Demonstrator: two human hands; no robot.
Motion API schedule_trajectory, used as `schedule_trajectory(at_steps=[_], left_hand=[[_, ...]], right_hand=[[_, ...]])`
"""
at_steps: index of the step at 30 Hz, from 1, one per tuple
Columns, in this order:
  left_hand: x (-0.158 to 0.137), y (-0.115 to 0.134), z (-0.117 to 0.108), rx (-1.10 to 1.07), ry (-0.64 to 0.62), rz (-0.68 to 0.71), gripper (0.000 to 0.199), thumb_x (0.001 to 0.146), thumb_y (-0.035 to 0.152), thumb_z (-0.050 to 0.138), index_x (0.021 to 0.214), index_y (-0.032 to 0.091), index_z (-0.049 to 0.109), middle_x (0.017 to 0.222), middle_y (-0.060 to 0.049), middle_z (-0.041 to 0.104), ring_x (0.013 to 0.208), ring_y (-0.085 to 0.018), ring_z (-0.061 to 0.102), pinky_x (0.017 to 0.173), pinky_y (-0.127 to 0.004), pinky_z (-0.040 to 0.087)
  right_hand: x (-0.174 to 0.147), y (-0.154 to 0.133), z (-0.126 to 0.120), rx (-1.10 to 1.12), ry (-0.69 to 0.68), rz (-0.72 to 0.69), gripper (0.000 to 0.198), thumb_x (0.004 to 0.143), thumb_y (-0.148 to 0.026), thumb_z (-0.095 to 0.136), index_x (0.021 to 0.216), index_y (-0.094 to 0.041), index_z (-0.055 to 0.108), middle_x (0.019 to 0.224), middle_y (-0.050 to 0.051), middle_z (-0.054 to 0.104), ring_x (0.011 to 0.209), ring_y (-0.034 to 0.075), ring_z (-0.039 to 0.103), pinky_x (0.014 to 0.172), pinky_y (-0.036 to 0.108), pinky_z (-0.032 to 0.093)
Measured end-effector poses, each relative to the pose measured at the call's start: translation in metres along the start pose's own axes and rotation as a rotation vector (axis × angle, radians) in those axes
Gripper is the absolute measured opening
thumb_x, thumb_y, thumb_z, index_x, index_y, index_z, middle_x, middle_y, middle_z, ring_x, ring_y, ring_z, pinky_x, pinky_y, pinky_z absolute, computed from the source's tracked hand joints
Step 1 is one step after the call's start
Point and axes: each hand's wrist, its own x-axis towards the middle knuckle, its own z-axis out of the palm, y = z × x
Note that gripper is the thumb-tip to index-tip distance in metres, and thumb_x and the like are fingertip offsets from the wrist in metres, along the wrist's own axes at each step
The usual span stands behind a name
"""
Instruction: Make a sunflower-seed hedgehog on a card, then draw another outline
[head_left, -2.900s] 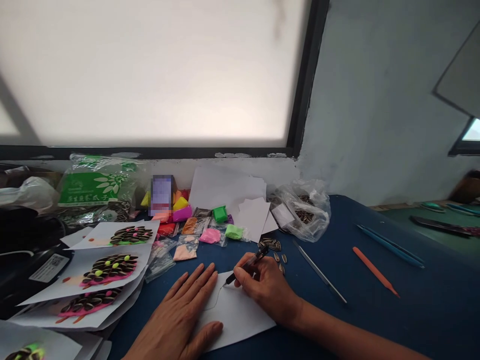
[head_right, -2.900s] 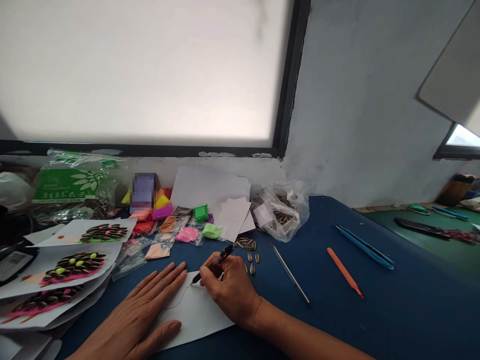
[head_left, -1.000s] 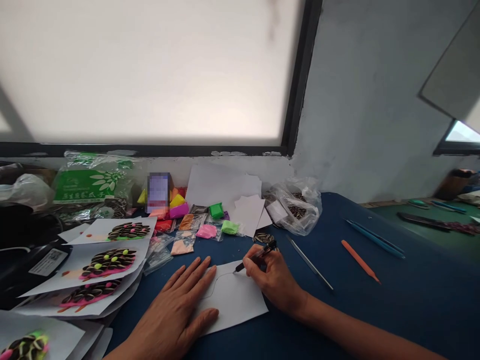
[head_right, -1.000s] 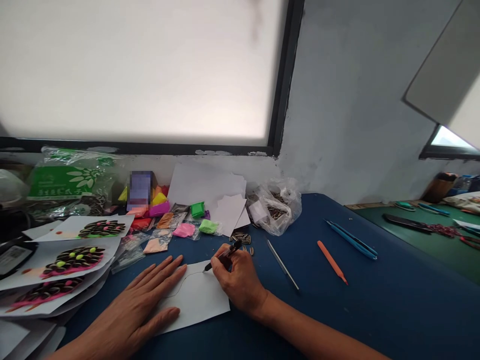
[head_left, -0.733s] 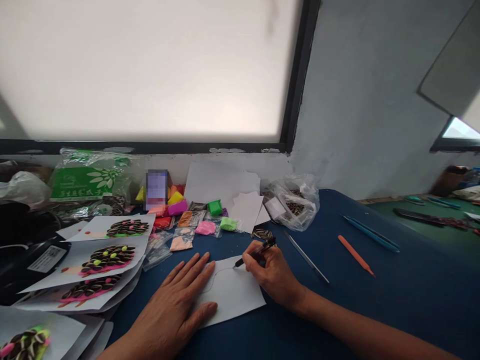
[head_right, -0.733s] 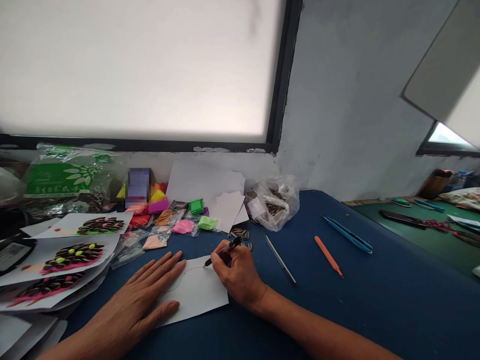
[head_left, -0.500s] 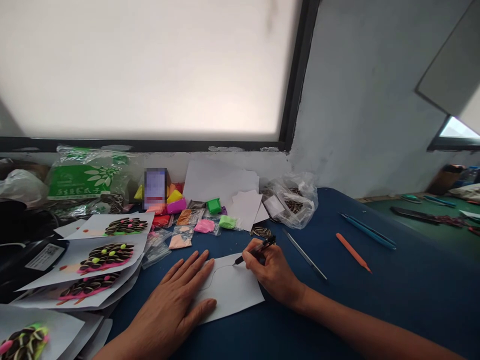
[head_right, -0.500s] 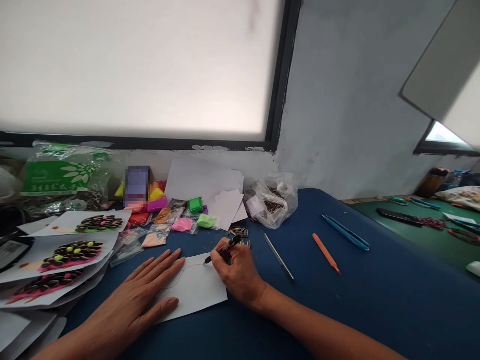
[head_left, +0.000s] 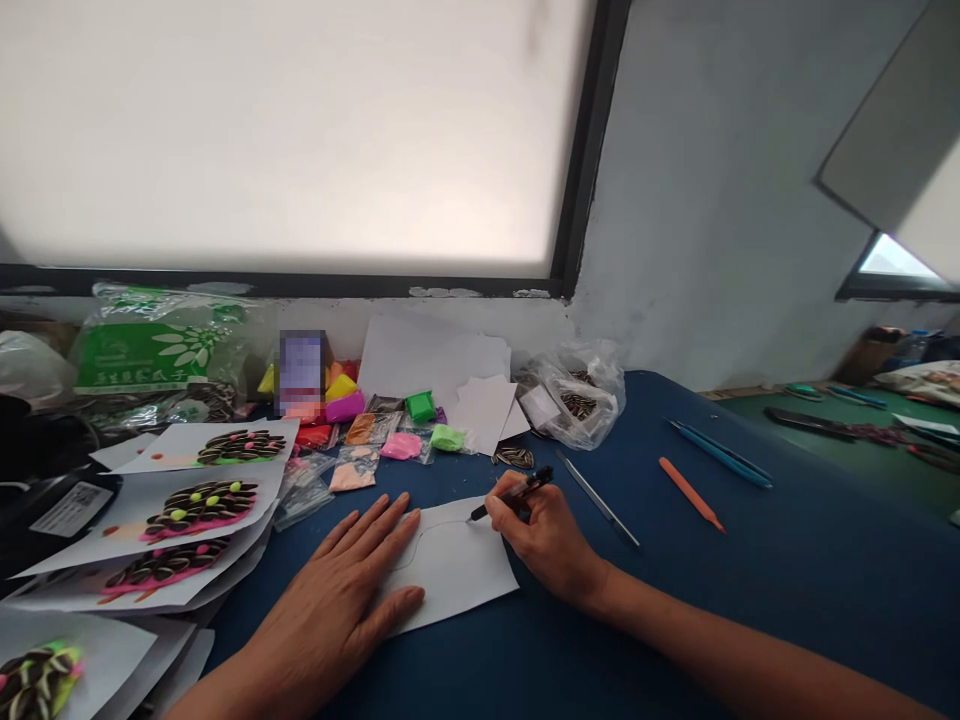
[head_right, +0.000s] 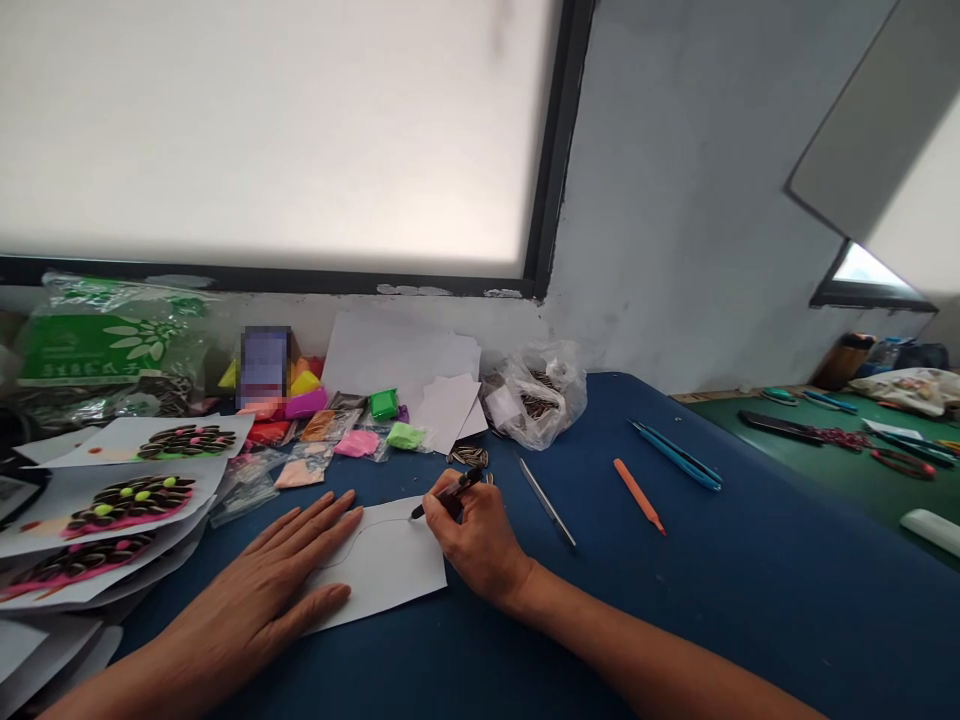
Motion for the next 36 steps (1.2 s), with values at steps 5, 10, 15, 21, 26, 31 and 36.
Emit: schedule_trajectory(at_steps=[5,10,15,21,26,31,36], left_hand=[[-0.001,-0.003,0.005,-0.005,0.002,-0.009,0.061,0.092,0.056,0.044,0.146,0.036,0.025,0.154,0.001,0.025,0.14,-0.03,0.028,0.112,-0.049,0.032],[-0.003,-0.006,0.01,-0.014,0.049,0.013,0.061,0.093,0.054,0.045,0.147,0.038,0.021,0.155,0.003,0.024,0.141,-0.029,0.027,0.113,-0.047,0.029],[-0.002,-0.005,0.008,-0.009,0.013,-0.004,0.062,0.092,0.056,0.044,0.147,0.038,0.023,0.155,0.001,0.023,0.141,-0.03,0.028,0.113,-0.049,0.03],[0.0,-0.002,0.003,0.001,-0.037,-0.03,0.061,0.092,0.059,0.041,0.147,0.038,0.022,0.155,0.002,0.022,0.141,-0.03,0.026,0.112,-0.051,0.03],[-0.001,-0.002,0.003,-0.006,0.01,-0.007,0.061,0.092,0.059,0.042,0.146,0.036,0.027,0.153,0.001,0.026,0.14,-0.03,0.03,0.112,-0.048,0.031],[0.0,0.0,0.001,-0.007,-0.019,-0.021,0.061,0.091,0.06,0.041,0.146,0.035,0.029,0.153,0.001,0.026,0.14,-0.031,0.03,0.112,-0.05,0.031],[0.0,-0.001,0.0,0.019,-0.045,-0.022,0.062,0.092,0.06,0.041,0.147,0.036,0.025,0.154,0.001,0.023,0.141,-0.03,0.027,0.112,-0.051,0.031]], right_hand=[[-0.003,-0.001,-0.002,-0.002,0.004,0.005,0.024,0.087,-0.03,0.049,0.067,-0.019,0.053,0.056,-0.004,0.045,0.053,0.012,0.042,0.053,0.026,0.035],[-0.003,-0.001,-0.003,-0.005,0.008,0.014,0.024,0.088,-0.03,0.049,0.066,-0.019,0.052,0.056,-0.004,0.043,0.053,0.012,0.041,0.053,0.026,0.034],[-0.005,-0.002,-0.004,0.0,0.009,0.008,0.026,0.088,-0.03,0.048,0.064,-0.019,0.049,0.055,-0.005,0.036,0.051,0.011,0.034,0.051,0.026,0.03],[-0.006,-0.002,-0.005,-0.006,0.004,-0.004,0.027,0.088,-0.028,0.047,0.063,-0.02,0.045,0.055,-0.005,0.035,0.051,0.011,0.033,0.052,0.026,0.031],[-0.006,0.0,-0.005,-0.009,0.011,-0.011,0.026,0.088,-0.027,0.046,0.062,-0.021,0.043,0.056,-0.005,0.035,0.052,0.011,0.034,0.053,0.026,0.031],[-0.006,0.0,-0.005,-0.006,0.017,-0.009,0.027,0.086,-0.026,0.046,0.061,-0.021,0.042,0.055,-0.005,0.034,0.052,0.011,0.033,0.052,0.026,0.03],[-0.007,-0.002,-0.006,0.012,0.008,0.002,0.025,0.086,-0.026,0.046,0.062,-0.02,0.044,0.054,-0.005,0.034,0.051,0.011,0.032,0.052,0.026,0.029]])
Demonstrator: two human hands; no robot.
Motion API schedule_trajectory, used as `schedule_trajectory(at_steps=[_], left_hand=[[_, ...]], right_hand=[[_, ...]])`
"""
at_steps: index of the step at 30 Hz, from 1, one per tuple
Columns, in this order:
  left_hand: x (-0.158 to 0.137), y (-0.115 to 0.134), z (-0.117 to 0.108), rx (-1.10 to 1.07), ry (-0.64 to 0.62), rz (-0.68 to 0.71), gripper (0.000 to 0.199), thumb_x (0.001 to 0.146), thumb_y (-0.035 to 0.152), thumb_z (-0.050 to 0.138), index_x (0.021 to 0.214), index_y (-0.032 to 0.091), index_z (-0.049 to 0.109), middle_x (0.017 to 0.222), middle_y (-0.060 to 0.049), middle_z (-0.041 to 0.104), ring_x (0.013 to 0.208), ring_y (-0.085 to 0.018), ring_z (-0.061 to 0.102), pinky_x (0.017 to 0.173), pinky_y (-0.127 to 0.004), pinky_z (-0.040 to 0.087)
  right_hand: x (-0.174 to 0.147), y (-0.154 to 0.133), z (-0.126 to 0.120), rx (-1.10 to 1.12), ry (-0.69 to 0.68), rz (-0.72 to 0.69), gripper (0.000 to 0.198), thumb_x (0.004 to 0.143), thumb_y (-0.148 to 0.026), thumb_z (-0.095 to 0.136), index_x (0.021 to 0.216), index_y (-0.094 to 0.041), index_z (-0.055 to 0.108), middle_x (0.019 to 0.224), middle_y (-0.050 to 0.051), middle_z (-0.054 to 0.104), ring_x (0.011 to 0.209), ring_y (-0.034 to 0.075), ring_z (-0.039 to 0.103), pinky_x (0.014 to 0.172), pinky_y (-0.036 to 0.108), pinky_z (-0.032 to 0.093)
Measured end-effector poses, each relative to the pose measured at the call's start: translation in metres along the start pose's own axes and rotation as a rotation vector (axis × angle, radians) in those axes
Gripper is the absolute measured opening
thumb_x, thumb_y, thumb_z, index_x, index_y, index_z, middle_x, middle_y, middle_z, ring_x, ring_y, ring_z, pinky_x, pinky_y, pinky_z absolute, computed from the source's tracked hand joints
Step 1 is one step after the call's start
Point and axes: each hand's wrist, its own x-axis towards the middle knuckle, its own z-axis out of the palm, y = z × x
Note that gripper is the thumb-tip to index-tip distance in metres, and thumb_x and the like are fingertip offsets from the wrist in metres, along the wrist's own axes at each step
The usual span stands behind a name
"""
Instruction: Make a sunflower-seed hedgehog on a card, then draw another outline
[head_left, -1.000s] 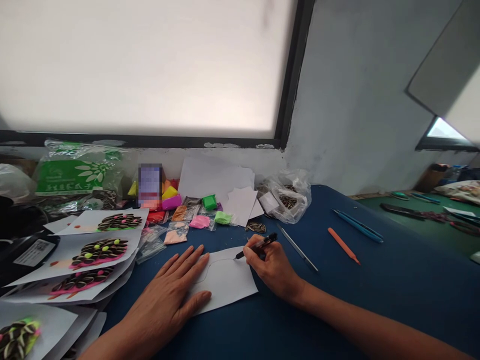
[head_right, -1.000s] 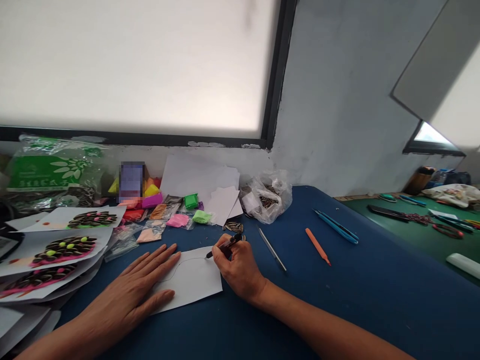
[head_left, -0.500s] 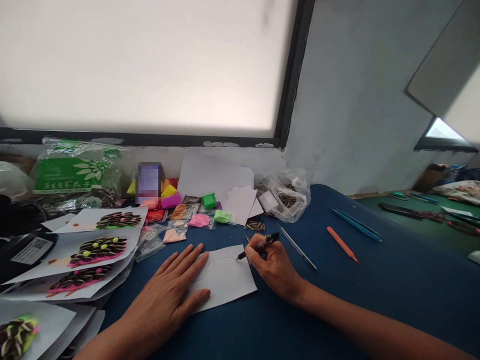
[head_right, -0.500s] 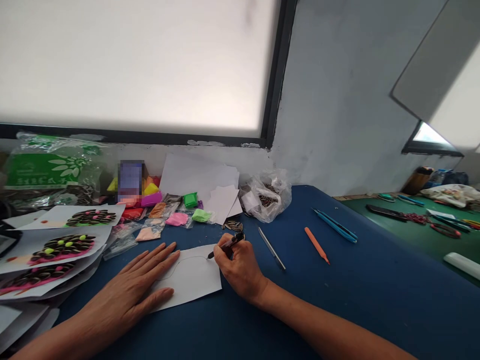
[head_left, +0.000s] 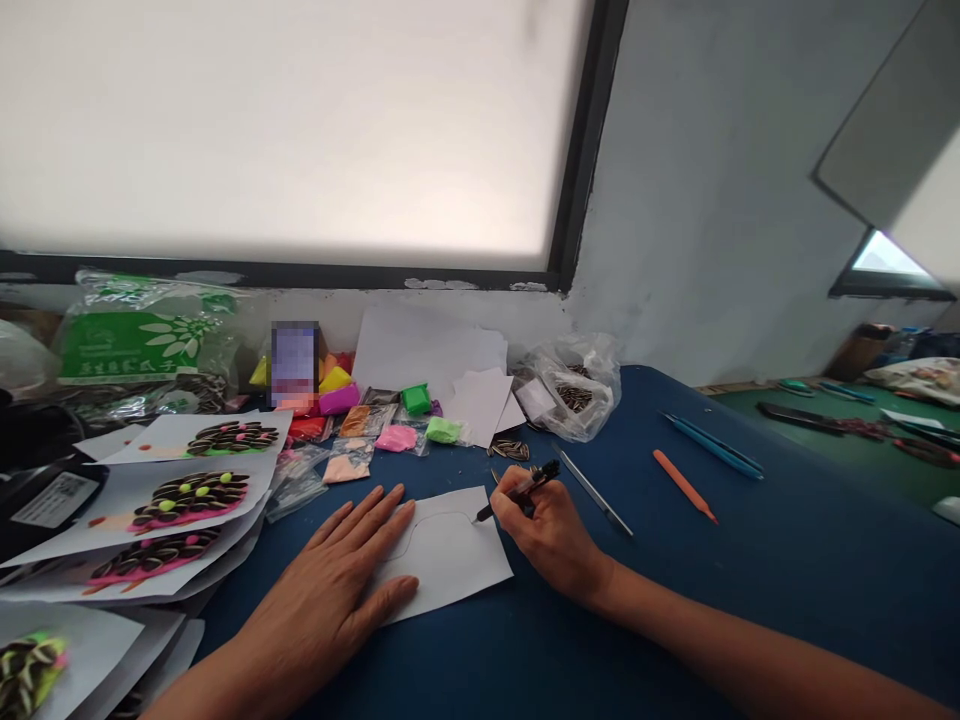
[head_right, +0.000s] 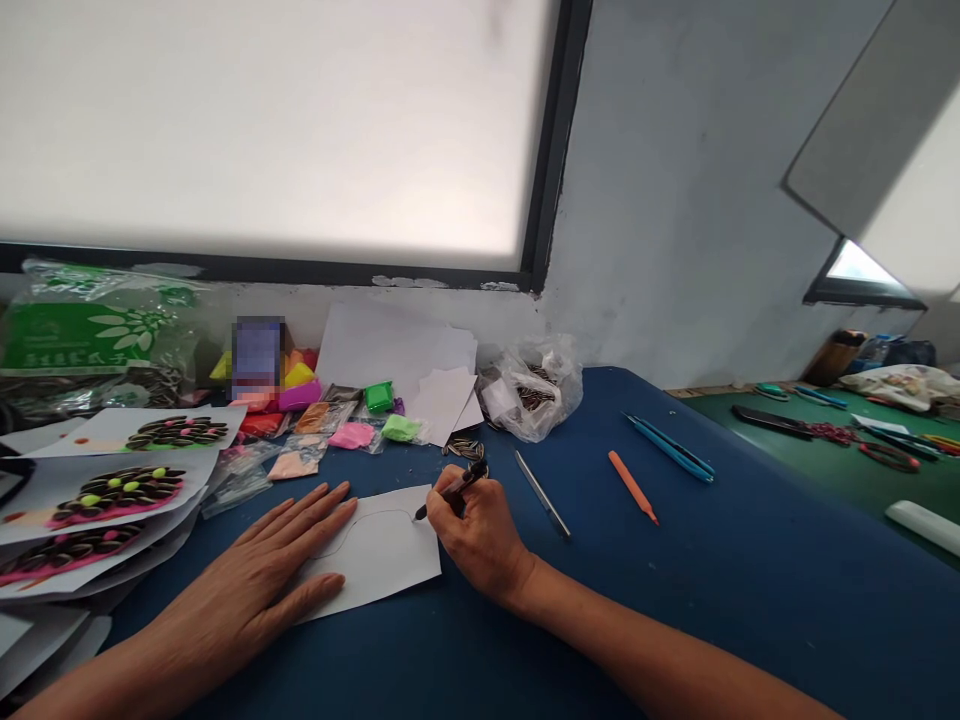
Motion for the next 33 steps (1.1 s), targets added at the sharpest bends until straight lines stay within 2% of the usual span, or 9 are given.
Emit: schedule_trajectory(at_steps=[5,14,27,33], left_hand=[[-0.0011,-0.0006,0.0013,0.004,0.028,0.012,0.061,0.092,0.058,0.042,0.147,0.036,0.025,0.154,0.001,0.024,0.14,-0.03,0.029,0.112,-0.049,0.032],[-0.0014,-0.0004,0.0012,-0.009,0.004,0.003,0.061,0.093,0.058,0.041,0.147,0.035,0.024,0.154,0.001,0.022,0.141,-0.031,0.026,0.112,-0.052,0.031],[-0.0017,-0.0032,0.0037,-0.031,0.062,0.03,0.062,0.092,0.057,0.045,0.147,0.037,0.024,0.153,0.001,0.026,0.14,-0.03,0.03,0.113,-0.048,0.031],[-0.0015,-0.0021,0.0028,-0.024,0.008,0.01,0.063,0.092,0.057,0.044,0.148,0.036,0.02,0.155,0.001,0.022,0.141,-0.03,0.025,0.112,-0.052,0.029]], right_hand=[[-0.0005,-0.0007,0.0002,0.015,-0.01,0.001,0.025,0.086,-0.025,0.045,0.061,-0.021,0.043,0.054,-0.006,0.034,0.051,0.011,0.032,0.051,0.026,0.028],[-0.0005,0.0015,-0.0003,0.029,-0.019,0.002,0.024,0.085,-0.024,0.046,0.061,-0.021,0.041,0.055,-0.006,0.034,0.051,0.01,0.031,0.051,0.026,0.027],[-0.0011,0.0007,-0.0006,0.024,-0.014,0.004,0.024,0.083,-0.022,0.046,0.06,-0.021,0.038,0.054,-0.006,0.033,0.051,0.01,0.031,0.051,0.025,0.028],[-0.0008,0.0004,-0.0007,0.04,-0.022,0.017,0.023,0.082,-0.022,0.045,0.06,-0.021,0.039,0.054,-0.006,0.033,0.05,0.01,0.031,0.05,0.025,0.027]])
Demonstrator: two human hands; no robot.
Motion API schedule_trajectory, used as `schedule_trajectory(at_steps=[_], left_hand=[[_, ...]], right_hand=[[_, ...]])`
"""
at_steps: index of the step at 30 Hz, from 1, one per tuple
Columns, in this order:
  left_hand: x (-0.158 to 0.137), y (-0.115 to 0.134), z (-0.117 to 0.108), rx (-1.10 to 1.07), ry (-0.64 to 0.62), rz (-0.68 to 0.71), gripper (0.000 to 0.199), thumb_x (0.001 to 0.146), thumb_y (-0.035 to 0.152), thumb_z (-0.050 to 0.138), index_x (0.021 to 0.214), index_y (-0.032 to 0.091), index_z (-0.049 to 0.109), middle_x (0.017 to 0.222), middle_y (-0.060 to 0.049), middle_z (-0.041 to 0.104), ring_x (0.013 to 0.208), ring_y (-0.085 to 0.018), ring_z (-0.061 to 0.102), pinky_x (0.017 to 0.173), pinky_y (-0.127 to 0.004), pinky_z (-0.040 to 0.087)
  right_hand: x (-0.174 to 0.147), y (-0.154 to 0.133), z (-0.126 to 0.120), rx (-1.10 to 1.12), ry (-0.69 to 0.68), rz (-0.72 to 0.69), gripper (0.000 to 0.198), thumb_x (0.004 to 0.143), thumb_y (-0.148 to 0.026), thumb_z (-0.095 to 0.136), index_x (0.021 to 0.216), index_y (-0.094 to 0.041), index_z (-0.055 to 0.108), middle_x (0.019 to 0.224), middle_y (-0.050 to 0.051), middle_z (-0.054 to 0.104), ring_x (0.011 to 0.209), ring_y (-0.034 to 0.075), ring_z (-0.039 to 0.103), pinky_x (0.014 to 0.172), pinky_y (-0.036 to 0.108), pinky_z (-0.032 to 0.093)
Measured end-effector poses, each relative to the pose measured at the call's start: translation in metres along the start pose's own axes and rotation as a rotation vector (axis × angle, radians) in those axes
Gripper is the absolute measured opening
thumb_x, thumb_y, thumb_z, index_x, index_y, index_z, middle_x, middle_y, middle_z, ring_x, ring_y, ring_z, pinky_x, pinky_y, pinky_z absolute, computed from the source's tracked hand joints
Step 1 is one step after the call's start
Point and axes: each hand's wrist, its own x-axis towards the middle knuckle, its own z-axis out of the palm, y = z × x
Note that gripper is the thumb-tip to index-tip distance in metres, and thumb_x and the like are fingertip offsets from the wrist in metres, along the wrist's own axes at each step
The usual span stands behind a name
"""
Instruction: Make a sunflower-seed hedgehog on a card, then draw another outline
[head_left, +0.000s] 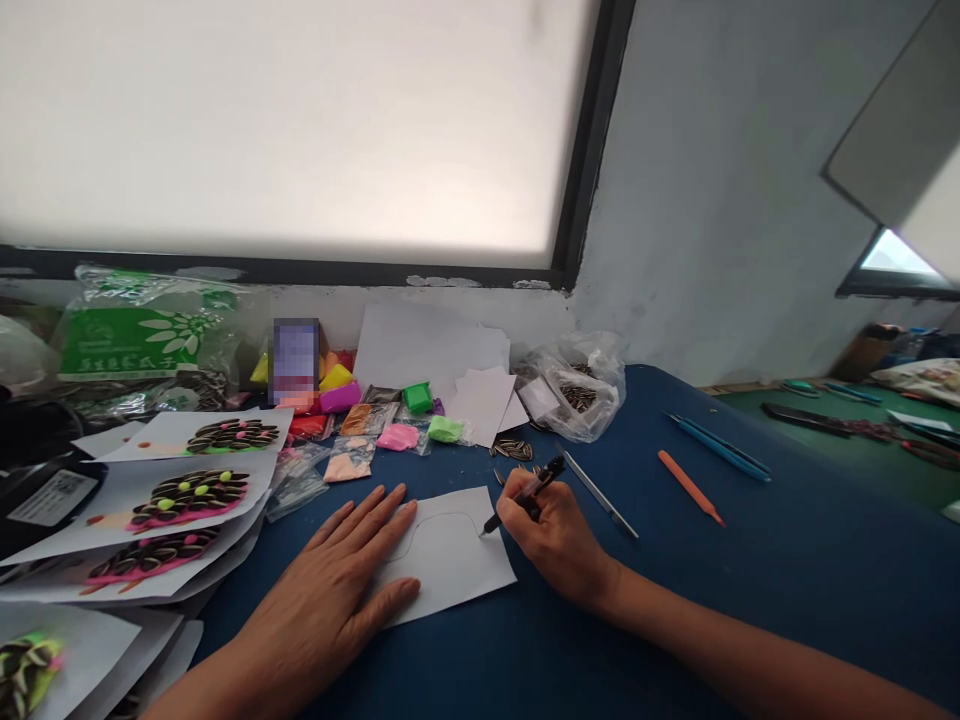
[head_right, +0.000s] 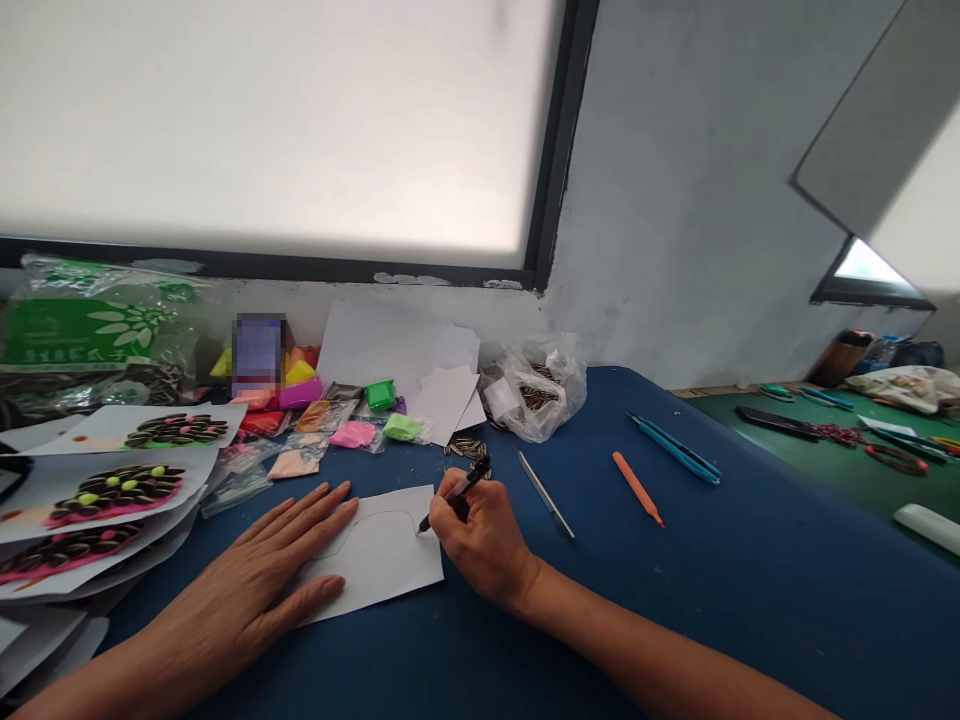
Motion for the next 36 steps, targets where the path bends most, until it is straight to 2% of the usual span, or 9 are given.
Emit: schedule_trajectory(at_steps=[10,17,25,28,32,36], left_hand=[[0.0,0.001,-0.003,0.009,-0.032,-0.012,0.063,0.092,0.058,0.042,0.148,0.036,0.02,0.155,0.001,0.02,0.141,-0.032,0.025,0.111,-0.055,0.03],[-0.001,0.001,0.0,0.002,0.017,0.0,0.065,0.092,0.059,0.042,0.148,0.036,0.019,0.154,0.001,0.024,0.14,-0.031,0.028,0.111,-0.053,0.032],[-0.003,-0.002,0.0,-0.009,0.077,-0.023,0.063,0.089,0.061,0.046,0.145,0.036,0.034,0.157,-0.002,0.02,0.138,-0.035,0.032,0.107,-0.052,0.039],[-0.005,0.002,-0.001,-0.033,0.136,-0.053,0.061,0.087,0.061,0.049,0.141,0.032,0.044,0.156,-0.005,0.028,0.138,-0.036,0.033,0.106,-0.052,0.04],[-0.007,0.011,-0.001,-0.097,0.243,-0.124,0.055,0.085,0.062,0.05,0.129,0.03,0.058,0.145,-0.007,0.047,0.132,-0.036,0.041,0.104,-0.052,0.042],[-0.011,0.01,-0.004,-0.149,0.257,-0.11,0.054,0.086,0.059,0.051,0.132,0.031,0.054,0.138,-0.007,0.053,0.124,-0.032,0.05,0.1,-0.045,0.048]], right_hand=[[-0.002,0.0,0.0,0.006,-0.002,0.012,0.023,0.082,-0.021,0.046,0.06,-0.021,0.039,0.054,-0.006,0.034,0.05,0.009,0.031,0.049,0.025,0.027],[-0.001,0.0,0.0,0.021,-0.012,0.014,0.023,0.082,-0.021,0.046,0.06,-0.021,0.038,0.054,-0.007,0.034,0.05,0.01,0.031,0.05,0.025,0.027],[-0.002,0.0,0.0,-0.003,-0.02,0.023,0.023,0.082,-0.021,0.045,0.061,-0.021,0.038,0.053,-0.007,0.033,0.049,0.01,0.031,0.049,0.025,0.027],[-0.002,0.002,0.0,-0.016,-0.021,-0.006,0.023,0.084,-0.02,0.045,0.061,-0.021,0.039,0.055,-0.006,0.034,0.051,0.01,0.032,0.05,0.025,0.028],[-0.003,0.005,-0.002,-0.007,-0.001,-0.01,0.023,0.088,-0.024,0.044,0.065,-0.021,0.042,0.055,-0.006,0.034,0.052,0.011,0.034,0.049,0.025,0.029],[-0.004,-0.002,0.001,0.002,-0.007,-0.031,0.023,0.09,-0.029,0.045,0.069,-0.019,0.05,0.06,-0.003,0.042,0.054,0.011,0.04,0.05,0.024,0.033]])
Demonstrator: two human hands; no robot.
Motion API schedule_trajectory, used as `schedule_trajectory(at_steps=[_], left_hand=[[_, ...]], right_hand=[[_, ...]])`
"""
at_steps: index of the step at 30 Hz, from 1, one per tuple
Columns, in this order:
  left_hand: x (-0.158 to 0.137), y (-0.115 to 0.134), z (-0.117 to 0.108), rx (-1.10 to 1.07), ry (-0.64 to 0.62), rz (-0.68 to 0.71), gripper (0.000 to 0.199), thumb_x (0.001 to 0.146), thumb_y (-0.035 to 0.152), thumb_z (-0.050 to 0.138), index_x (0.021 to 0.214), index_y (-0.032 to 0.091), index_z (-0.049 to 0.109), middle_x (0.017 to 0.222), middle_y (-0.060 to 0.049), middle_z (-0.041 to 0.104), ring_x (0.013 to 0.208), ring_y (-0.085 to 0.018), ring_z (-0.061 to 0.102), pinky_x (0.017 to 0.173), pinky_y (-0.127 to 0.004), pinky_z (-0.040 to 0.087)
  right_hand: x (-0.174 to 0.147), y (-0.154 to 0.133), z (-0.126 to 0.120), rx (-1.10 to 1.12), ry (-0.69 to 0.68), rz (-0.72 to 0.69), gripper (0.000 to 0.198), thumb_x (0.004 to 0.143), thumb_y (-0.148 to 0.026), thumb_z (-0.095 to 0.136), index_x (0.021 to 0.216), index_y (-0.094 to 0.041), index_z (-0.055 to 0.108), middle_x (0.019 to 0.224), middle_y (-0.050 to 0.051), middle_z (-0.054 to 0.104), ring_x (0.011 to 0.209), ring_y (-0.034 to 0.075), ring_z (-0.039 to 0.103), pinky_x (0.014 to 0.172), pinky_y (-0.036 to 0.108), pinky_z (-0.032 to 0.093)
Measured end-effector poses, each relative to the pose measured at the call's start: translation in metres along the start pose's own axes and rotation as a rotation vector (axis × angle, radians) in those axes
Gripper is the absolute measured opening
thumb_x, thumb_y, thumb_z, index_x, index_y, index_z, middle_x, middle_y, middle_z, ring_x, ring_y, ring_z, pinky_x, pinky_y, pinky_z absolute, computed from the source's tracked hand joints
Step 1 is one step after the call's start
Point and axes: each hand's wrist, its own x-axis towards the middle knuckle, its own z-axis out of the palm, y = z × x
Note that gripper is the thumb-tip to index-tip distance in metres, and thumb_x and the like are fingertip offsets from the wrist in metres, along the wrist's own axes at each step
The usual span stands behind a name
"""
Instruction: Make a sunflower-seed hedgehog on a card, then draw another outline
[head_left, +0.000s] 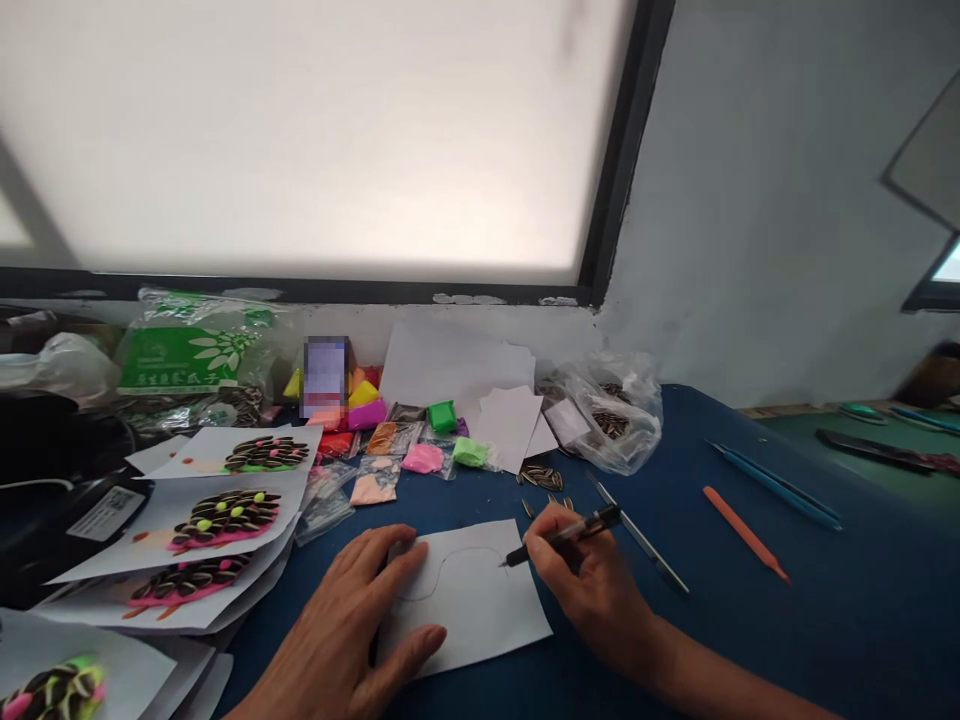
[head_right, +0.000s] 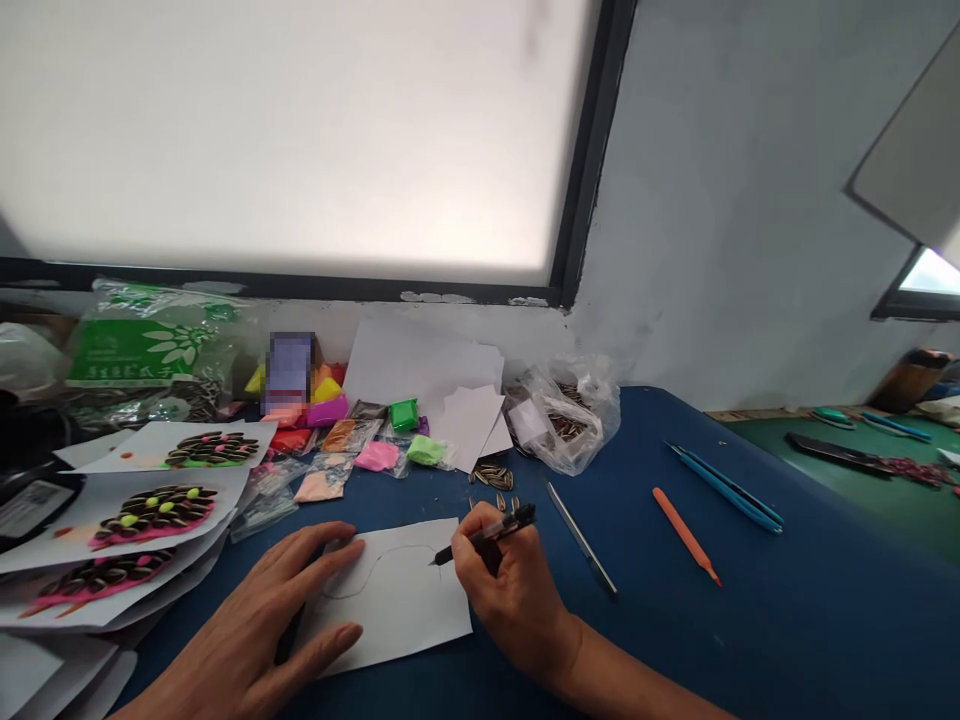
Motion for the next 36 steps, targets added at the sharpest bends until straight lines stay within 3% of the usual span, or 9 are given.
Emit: schedule_trajectory(at_steps=[4,9,16,24,28,32,36], left_hand=[[-0.002,-0.006,-0.012,-0.018,-0.144,0.029,0.069,0.082,0.061,0.056,0.142,0.029,0.043,0.146,-0.008,0.046,0.13,-0.033,0.045,0.103,-0.045,0.046],[0.0,-0.009,-0.02,-0.004,-0.271,0.028,0.081,0.082,0.065,0.053,0.149,0.03,0.023,0.153,-0.006,0.029,0.138,-0.036,0.03,0.108,-0.055,0.036],[0.001,-0.008,-0.022,0.019,-0.276,0.056,0.089,0.083,0.063,0.054,0.149,0.032,0.003,0.154,-0.004,0.017,0.139,-0.033,0.025,0.112,-0.052,0.031],[0.002,-0.006,-0.024,-0.022,-0.281,0.029,0.088,0.083,0.065,0.054,0.149,0.033,0.006,0.153,-0.004,0.019,0.139,-0.034,0.025,0.111,-0.053,0.032],[0.003,-0.006,-0.025,-0.038,-0.327,-0.013,0.088,0.081,0.067,0.053,0.149,0.029,0.011,0.153,-0.006,0.017,0.139,-0.035,0.022,0.11,-0.057,0.032],[0.006,-0.004,-0.027,-0.04,-0.396,-0.06,0.089,0.081,0.069,0.051,0.149,0.024,0.016,0.154,-0.008,0.016,0.14,-0.035,0.019,0.111,-0.058,0.028],[0.007,-0.004,-0.026,-0.057,-0.373,-0.042,0.088,0.081,0.067,0.053,0.149,0.026,0.016,0.154,-0.008,0.017,0.14,-0.035,0.021,0.111,-0.058,0.028]], right_hand=[[0.003,-0.014,0.013,0.003,-0.105,-0.056,0.016,0.087,-0.027,0.051,0.076,-0.018,0.058,0.064,0.0,0.055,0.054,0.012,0.048,0.049,0.023,0.038],[0.013,-0.018,0.033,0.063,-0.153,-0.195,0.01,0.083,-0.021,0.054,0.082,-0.019,0.064,0.065,0.001,0.063,0.052,0.012,0.052,0.047,0.021,0.041],[0.021,-0.009,0.045,0.053,-0.245,-0.207,0.009,0.081,-0.019,0.06,0.083,-0.017,0.069,0.069,0.003,0.069,0.055,0.012,0.058,0.051,0.02,0.045],[0.018,-0.007,0.048,0.098,-0.208,-0.301,0.014,0.086,-0.024,0.06,0.094,-0.02,0.071,0.078,0.005,0.073,0.065,0.017,0.065,0.063,0.027,0.053],[0.02,-0.008,0.047,0.12,-0.257,-0.309,0.014,0.086,-0.021,0.061,0.096,-0.019,0.071,0.085,0.006,0.075,0.075,0.018,0.069,0.071,0.027,0.054],[0.021,-0.009,0.047,0.107,-0.27,-0.303,0.013,0.085,-0.02,0.062,0.094,-0.018,0.071,0.084,0.007,0.075,0.076,0.018,0.07,0.072,0.026,0.054],[0.02,-0.01,0.047,0.112,-0.239,-0.319,0.015,0.085,-0.02,0.062,0.097,-0.019,0.071,0.085,0.007,0.076,0.077,0.018,0.07,0.072,0.027,0.055]])
